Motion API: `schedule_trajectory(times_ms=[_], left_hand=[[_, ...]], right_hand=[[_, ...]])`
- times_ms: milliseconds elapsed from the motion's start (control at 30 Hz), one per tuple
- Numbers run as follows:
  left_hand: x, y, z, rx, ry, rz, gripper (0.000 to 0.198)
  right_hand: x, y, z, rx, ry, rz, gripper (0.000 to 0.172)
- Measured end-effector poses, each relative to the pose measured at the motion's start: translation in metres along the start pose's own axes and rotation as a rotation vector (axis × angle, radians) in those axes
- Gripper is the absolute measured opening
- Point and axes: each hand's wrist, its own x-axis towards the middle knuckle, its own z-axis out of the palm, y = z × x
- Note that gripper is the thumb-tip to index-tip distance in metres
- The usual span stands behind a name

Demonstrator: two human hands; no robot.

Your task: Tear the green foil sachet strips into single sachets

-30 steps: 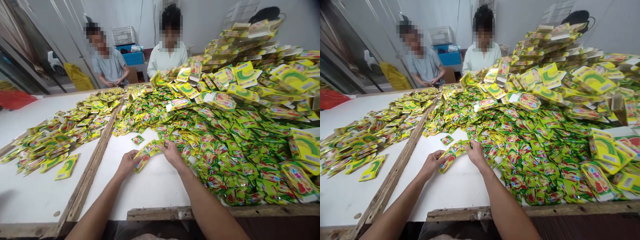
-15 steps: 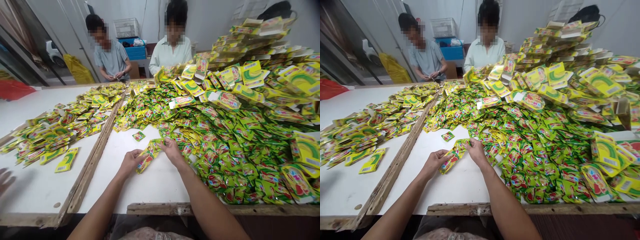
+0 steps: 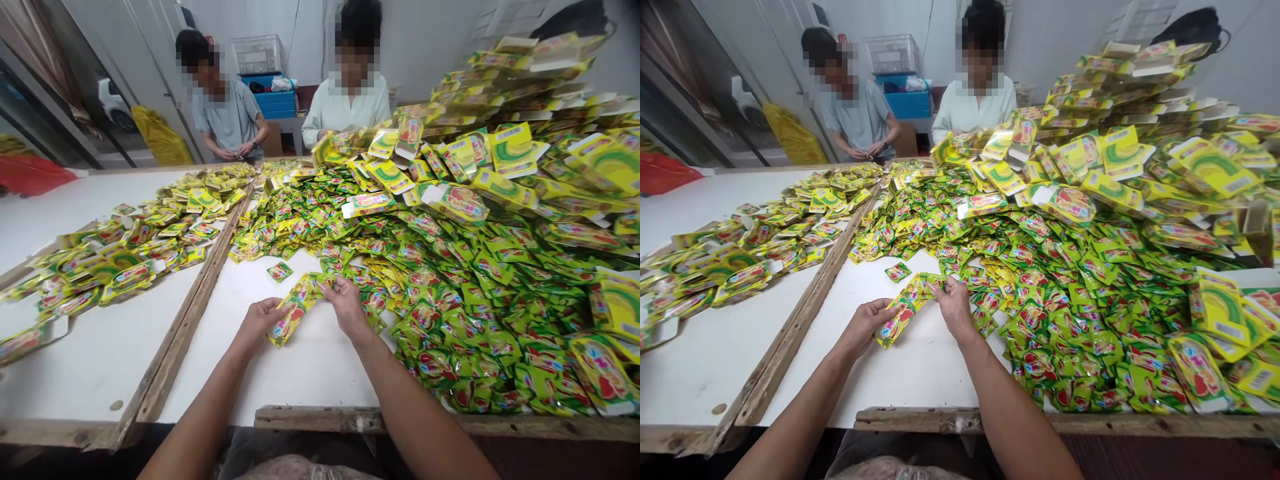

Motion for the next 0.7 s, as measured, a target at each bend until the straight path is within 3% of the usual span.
schedule_trajectory(times_ms=[233, 467, 700], left_hand=[[-0.004, 0.0, -0.006, -0.072, 0.02, -0.009, 0.038], [-0.009, -0.001, -0.009, -0.047, -0.016, -0.025, 0.036], [-0.012, -0.001, -0.005, -0.021, -0.055, -0.022, 0.036]], right_hand=[[-0.003, 0.001, -0.004, -0.151, -0.212, 0.082, 0.028], [0.001, -0.002, -0.018, -0.408, -0.36, 0.022, 0.02], [0.003, -0.009, -0.024, -0.375, -0.476, 0.102, 0.022]])
